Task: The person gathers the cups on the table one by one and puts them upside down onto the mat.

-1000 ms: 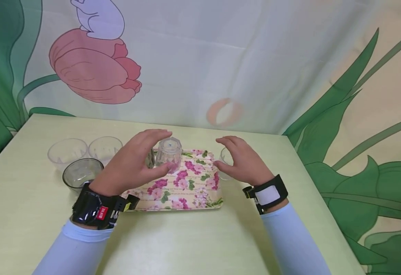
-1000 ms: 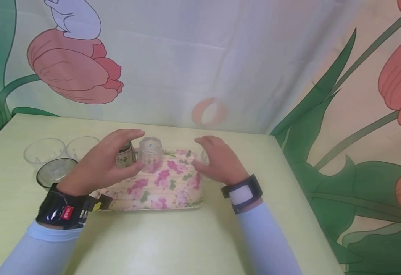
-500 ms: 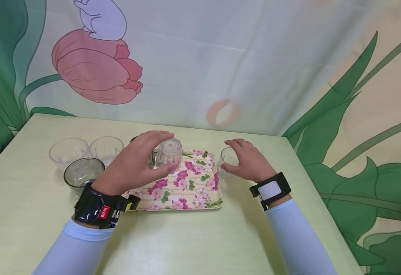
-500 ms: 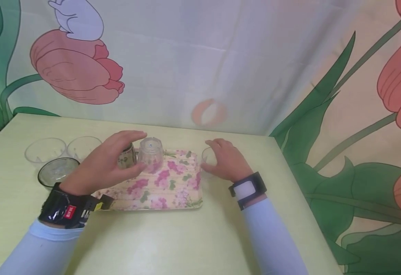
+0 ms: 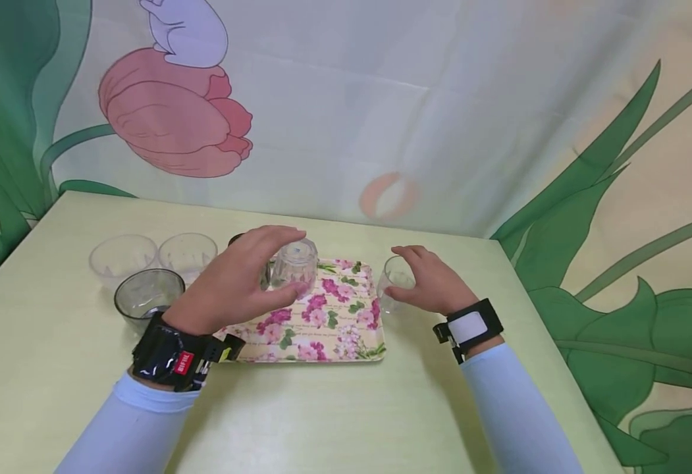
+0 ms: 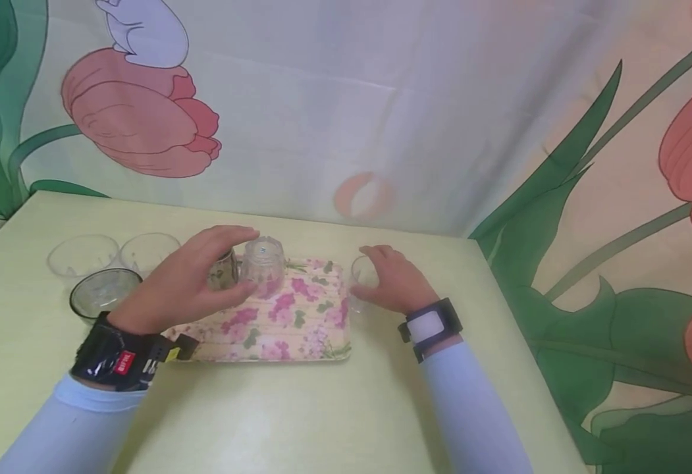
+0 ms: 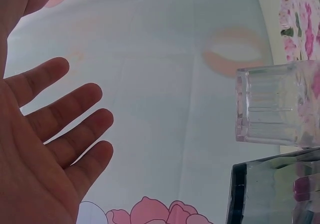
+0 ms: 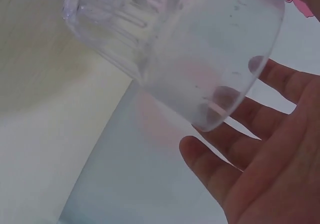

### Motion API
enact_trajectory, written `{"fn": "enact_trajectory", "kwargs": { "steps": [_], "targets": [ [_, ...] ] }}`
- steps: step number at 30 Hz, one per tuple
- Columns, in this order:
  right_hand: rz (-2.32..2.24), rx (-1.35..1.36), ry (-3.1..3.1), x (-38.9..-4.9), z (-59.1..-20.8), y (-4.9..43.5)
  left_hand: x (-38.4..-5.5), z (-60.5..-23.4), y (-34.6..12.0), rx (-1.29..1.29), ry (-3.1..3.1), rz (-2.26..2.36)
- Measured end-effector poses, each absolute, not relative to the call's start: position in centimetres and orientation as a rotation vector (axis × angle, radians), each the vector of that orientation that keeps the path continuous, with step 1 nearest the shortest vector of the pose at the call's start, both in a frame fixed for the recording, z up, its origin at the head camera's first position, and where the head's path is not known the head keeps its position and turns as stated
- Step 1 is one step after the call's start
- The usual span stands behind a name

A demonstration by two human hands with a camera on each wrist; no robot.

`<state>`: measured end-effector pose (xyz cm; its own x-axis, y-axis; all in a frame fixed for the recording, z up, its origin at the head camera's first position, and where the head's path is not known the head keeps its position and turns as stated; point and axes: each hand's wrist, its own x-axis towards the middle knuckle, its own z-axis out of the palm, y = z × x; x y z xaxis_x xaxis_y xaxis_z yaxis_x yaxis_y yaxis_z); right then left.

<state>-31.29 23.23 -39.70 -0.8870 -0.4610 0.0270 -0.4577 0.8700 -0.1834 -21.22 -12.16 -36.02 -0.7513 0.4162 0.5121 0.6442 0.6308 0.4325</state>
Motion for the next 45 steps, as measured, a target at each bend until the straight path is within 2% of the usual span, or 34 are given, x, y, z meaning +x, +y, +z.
{"fn": "enact_trajectory", "kwargs": {
  "steps": [18,34,45],
  "targets": [
    [-0.275,-0.630,2.983,-31.6,-40.3,22.8,-21.5,-36.0,-12.0,-0.838,-2.519,-0.866],
    [-0.287,-0.640,2.995,-32.0,-40.8,23.2,-21.3,-36.0,-12.1,-0.822,-2.547,-0.858],
    [-0.342,-0.721,3.038,-31.2,-38.9,24.1,-21.4,-36.2,-12.2,-0.819,-2.547,-0.850]
  ]
}}
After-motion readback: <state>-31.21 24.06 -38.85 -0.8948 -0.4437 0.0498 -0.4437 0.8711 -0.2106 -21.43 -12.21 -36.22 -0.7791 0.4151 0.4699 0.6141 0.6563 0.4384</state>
